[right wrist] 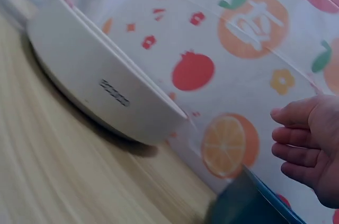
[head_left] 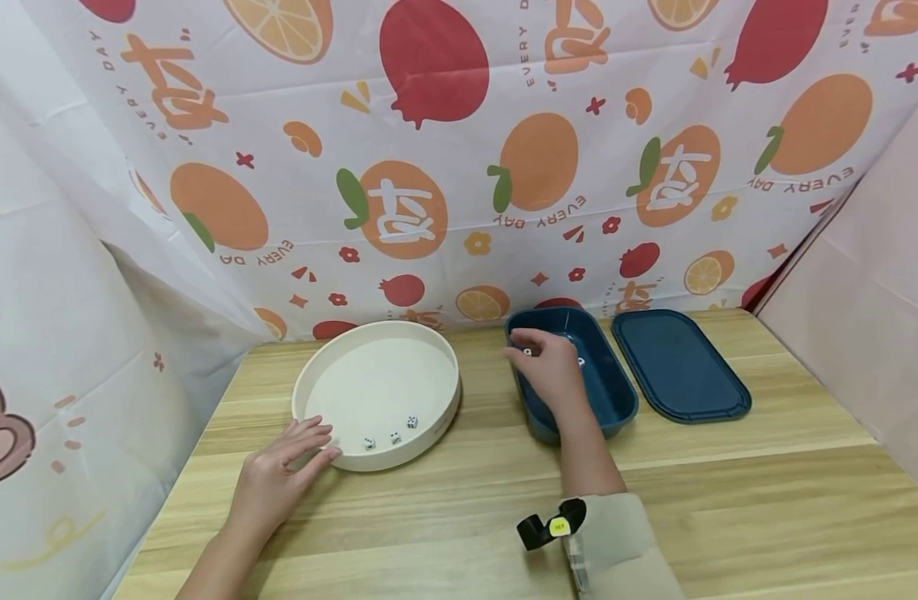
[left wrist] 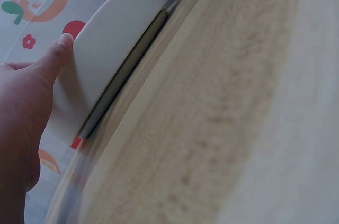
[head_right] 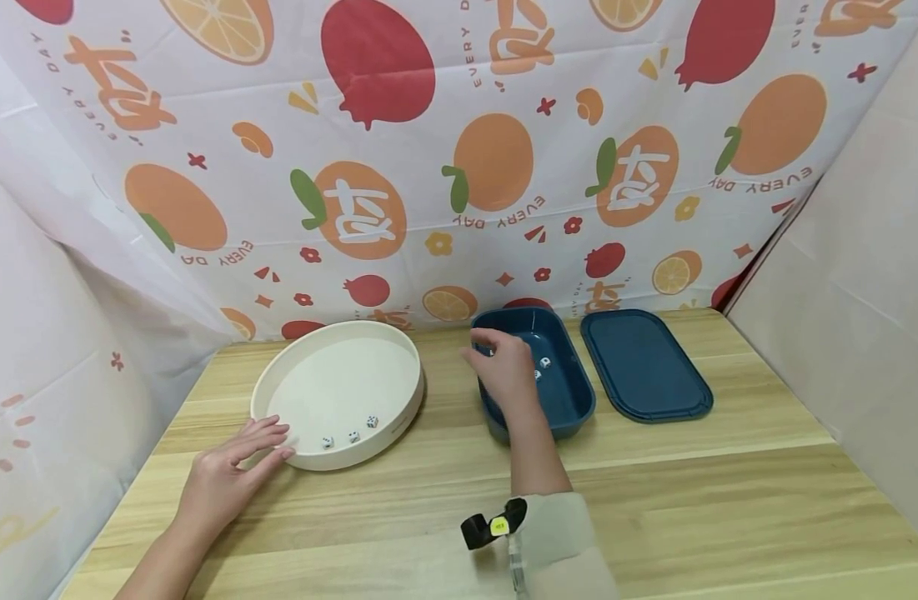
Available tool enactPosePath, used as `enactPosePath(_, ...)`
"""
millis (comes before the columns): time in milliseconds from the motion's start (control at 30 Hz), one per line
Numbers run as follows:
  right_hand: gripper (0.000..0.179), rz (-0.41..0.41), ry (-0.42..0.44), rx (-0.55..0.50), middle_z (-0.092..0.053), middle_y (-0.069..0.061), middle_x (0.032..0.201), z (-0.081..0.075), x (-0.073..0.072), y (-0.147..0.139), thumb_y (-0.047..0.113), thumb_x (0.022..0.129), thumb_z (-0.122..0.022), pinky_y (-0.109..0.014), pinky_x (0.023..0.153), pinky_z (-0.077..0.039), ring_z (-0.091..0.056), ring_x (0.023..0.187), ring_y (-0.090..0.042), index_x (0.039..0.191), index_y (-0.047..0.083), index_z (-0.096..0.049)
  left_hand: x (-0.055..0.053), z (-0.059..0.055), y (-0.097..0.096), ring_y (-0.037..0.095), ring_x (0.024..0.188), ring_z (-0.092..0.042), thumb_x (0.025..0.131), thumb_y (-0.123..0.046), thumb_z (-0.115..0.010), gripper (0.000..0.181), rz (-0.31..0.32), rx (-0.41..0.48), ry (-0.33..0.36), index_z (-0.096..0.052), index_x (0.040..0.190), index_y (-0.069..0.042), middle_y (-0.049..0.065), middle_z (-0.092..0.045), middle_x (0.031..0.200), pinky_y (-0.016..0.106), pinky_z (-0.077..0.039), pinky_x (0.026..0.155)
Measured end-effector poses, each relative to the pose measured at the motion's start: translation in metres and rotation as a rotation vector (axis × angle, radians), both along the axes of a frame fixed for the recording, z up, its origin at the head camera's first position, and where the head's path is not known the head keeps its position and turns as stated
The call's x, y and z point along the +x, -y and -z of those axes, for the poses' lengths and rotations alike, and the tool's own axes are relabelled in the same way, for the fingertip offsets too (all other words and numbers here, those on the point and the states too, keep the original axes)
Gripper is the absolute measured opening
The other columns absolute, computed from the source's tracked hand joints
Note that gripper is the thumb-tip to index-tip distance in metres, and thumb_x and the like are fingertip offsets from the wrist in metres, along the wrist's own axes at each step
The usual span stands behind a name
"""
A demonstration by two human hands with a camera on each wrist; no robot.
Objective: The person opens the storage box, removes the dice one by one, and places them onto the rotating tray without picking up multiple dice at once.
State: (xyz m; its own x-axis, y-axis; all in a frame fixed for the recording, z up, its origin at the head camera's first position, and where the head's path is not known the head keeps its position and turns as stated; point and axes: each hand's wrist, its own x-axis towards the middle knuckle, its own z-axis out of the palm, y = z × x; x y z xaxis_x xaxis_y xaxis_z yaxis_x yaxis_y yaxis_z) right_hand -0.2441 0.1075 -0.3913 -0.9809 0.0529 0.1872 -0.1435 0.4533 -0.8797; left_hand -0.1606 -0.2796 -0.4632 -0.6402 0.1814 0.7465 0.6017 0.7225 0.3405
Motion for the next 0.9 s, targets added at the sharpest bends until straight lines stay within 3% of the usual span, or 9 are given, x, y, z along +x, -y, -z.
enactPosePath(200,0.04,0.063,0.101,0.05,-0.067,-0.005,0.126,0.004,-0.005,-0.033,0.03,0.093,-0.07,-0.042,0.1,-0.057,-0.062,0.114,-0.024,0.129,0.014,-0.065,0.0,-0.001,0.0,-0.011,0.119,-0.054,0.062,-0.006,-0.089,0.029,-0.001,0.003,0.006,-0.079,0.089,-0.005,0.009,-0.077,0.096,0.02,-0.041,0.113)
enactPosePath(400,0.039,0.107,0.205,0.145,-0.064,-0.013,0.129,0.013,-0.009,-0.059,0.019,0.095,-0.065,-0.047,0.105,-0.053,-0.059,0.118,-0.029,0.132,0.007,-0.062,0.001,-0.001,0.001,-0.01,0.118,-0.055,0.062,-0.005,-0.089,0.029,0.0,0.013,0.002,-0.079,0.088,-0.005,0.011,-0.077,0.096,0.022,-0.041,0.114)
enactPosePath(633,0.038,0.096,0.314,0.243,-0.062,-0.018,0.131,0.021,-0.013,-0.068,0.014,0.095,-0.064,-0.051,0.11,-0.047,-0.056,0.121,-0.033,0.131,0.005,-0.061,0.001,0.0,0.002,-0.011,0.119,-0.054,0.062,-0.006,-0.089,0.028,-0.004,0.009,0.008,-0.079,0.089,-0.005,0.01,-0.077,0.097,0.022,-0.041,0.114)
enactPosePath(900,0.043,0.042,0.412,0.28,-0.058,-0.019,0.136,0.025,-0.011,-0.069,0.011,0.093,-0.065,-0.053,0.111,-0.045,-0.053,0.125,-0.033,0.135,0.006,-0.058,0.001,0.0,0.001,-0.011,0.118,-0.054,0.062,-0.006,-0.089,0.028,0.003,0.009,0.016,-0.078,0.088,-0.005,0.011,-0.077,0.096,0.022,-0.041,0.114)
